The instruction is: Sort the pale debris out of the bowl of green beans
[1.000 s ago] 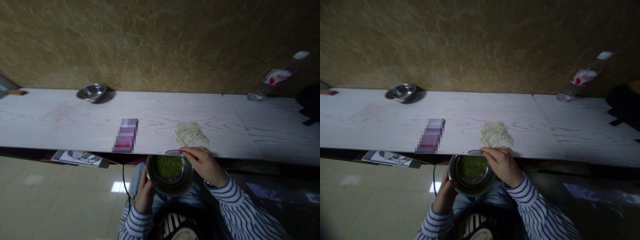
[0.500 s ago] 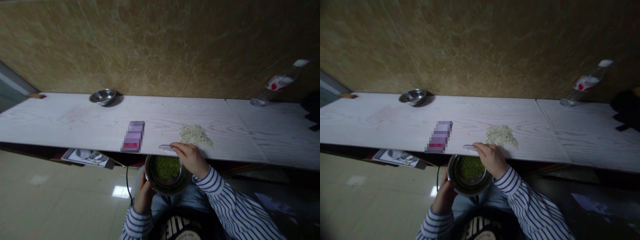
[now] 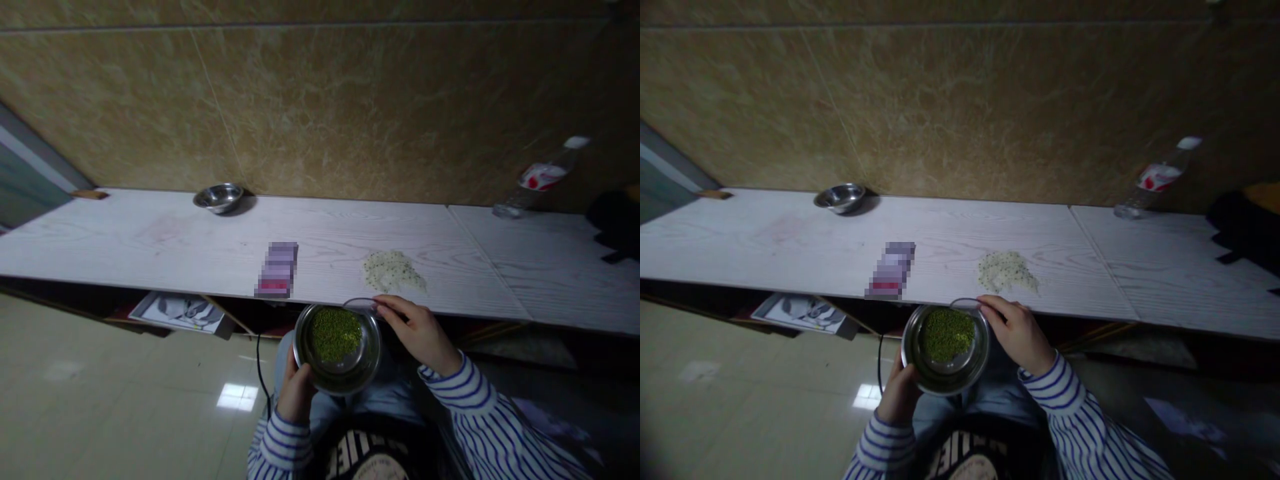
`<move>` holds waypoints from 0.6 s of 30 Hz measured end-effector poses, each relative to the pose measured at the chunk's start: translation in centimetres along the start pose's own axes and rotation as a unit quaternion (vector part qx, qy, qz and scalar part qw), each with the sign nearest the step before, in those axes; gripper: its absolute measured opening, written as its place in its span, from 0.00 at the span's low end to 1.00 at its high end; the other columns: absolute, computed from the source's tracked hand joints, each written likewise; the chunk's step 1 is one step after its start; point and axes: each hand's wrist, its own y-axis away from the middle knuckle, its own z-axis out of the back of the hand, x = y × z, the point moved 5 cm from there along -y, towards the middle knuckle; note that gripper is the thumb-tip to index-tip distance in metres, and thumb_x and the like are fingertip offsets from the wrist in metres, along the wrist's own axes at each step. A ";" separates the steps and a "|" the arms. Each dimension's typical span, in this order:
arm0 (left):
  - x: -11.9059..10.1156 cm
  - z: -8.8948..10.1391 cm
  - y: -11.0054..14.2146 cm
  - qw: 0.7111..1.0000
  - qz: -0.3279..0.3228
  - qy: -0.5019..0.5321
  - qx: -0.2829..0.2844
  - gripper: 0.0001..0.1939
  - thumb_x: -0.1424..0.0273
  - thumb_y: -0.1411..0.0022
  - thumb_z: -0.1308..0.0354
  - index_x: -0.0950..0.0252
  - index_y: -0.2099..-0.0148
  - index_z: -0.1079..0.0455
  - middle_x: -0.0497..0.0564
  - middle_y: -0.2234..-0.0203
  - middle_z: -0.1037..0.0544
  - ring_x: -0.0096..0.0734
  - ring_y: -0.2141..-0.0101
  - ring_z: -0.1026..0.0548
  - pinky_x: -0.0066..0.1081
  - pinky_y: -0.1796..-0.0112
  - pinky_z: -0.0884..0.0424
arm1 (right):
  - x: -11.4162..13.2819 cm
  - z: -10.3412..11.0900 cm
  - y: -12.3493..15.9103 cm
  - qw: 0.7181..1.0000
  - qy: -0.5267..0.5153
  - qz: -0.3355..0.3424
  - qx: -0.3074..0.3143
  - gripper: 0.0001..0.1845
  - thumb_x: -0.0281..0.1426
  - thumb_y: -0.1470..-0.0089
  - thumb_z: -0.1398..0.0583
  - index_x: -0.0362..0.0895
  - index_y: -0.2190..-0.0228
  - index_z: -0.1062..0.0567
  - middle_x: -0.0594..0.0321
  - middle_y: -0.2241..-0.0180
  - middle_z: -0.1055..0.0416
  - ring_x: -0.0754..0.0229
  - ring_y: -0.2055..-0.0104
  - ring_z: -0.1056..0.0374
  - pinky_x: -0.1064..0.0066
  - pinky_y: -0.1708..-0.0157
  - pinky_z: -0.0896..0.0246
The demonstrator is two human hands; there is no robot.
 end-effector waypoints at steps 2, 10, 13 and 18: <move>0.8 -0.3 0.1 1.000 0.006 -0.004 0.011 0.47 0.76 0.62 0.38 0.62 0.36 0.41 0.51 0.64 0.21 0.33 0.73 0.28 0.28 0.76 0.34 | -0.7 0.6 0.5 1.000 -0.004 -0.016 -0.020 0.14 0.36 0.39 0.42 0.47 0.56 0.20 0.59 0.59 0.18 0.54 0.58 0.22 0.63 0.54 0.27; 2.6 -1.5 -0.2 0.994 0.064 -0.083 0.036 0.42 0.73 0.60 0.42 0.57 0.38 0.39 0.47 0.68 0.25 0.33 0.72 0.31 0.29 0.75 0.34 | -3.7 3.1 2.1 0.990 -0.027 -0.075 -0.113 0.18 0.43 0.42 0.40 0.44 0.58 0.20 0.54 0.62 0.18 0.52 0.61 0.21 0.58 0.54 0.27; 2.7 -1.3 -0.2 0.994 0.073 -0.079 0.023 0.44 0.74 0.59 0.42 0.57 0.36 0.42 0.46 0.68 0.25 0.34 0.72 0.30 0.29 0.75 0.35 | -5.1 4.1 2.5 0.983 -0.024 -0.098 -0.152 0.20 0.43 0.42 0.40 0.42 0.57 0.21 0.52 0.62 0.18 0.52 0.64 0.21 0.57 0.56 0.26; 3.4 -0.7 -0.3 0.996 0.064 -0.067 0.018 0.44 0.72 0.56 0.39 0.58 0.35 0.41 0.47 0.72 0.24 0.33 0.76 0.31 0.30 0.76 0.35 | -6.1 4.5 2.5 0.978 0.008 -0.112 -0.174 0.19 0.43 0.41 0.40 0.42 0.56 0.21 0.51 0.61 0.18 0.51 0.63 0.20 0.57 0.57 0.25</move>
